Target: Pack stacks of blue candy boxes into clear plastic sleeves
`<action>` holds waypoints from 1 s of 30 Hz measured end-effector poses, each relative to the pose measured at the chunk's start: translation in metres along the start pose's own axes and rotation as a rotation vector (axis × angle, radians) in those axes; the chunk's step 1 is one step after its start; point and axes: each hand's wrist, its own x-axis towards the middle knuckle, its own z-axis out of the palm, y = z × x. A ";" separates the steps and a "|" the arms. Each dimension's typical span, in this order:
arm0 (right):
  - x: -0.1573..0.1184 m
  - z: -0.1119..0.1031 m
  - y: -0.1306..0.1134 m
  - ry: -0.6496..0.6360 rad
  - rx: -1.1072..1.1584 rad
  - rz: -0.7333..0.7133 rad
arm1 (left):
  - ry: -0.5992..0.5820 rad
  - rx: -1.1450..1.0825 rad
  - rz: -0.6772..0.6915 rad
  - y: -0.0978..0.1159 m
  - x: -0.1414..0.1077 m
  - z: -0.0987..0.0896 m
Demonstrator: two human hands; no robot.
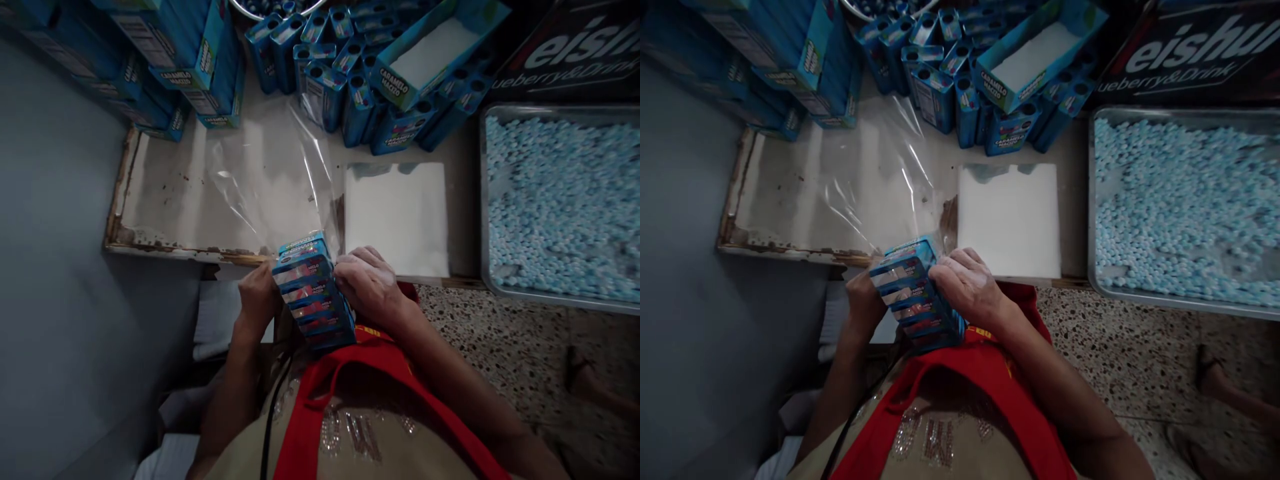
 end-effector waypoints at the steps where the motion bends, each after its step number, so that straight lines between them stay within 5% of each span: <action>1: 0.000 -0.003 0.001 -0.006 0.005 -0.013 | -0.005 0.003 0.012 0.002 -0.002 -0.003; 10: -0.052 -0.042 -0.006 0.112 -0.142 0.094 | 0.010 -0.193 0.192 0.054 0.016 -0.002; 14: -0.080 -0.038 0.005 0.184 -0.227 0.218 | -0.011 -0.181 0.193 0.077 0.021 0.014; 17: -0.088 -0.028 0.023 0.324 -0.249 0.154 | 0.013 -0.138 0.120 0.090 0.020 0.021; 22: -0.085 -0.029 0.033 0.379 -0.372 0.071 | 0.244 -0.201 0.034 0.095 0.022 0.012; 26: -0.080 -0.044 0.025 0.332 -0.311 0.035 | 0.345 -0.162 0.244 0.093 0.032 -0.007; 30: -0.086 -0.051 0.013 0.265 -0.198 0.021 | 0.311 -0.132 0.359 0.086 0.023 -0.019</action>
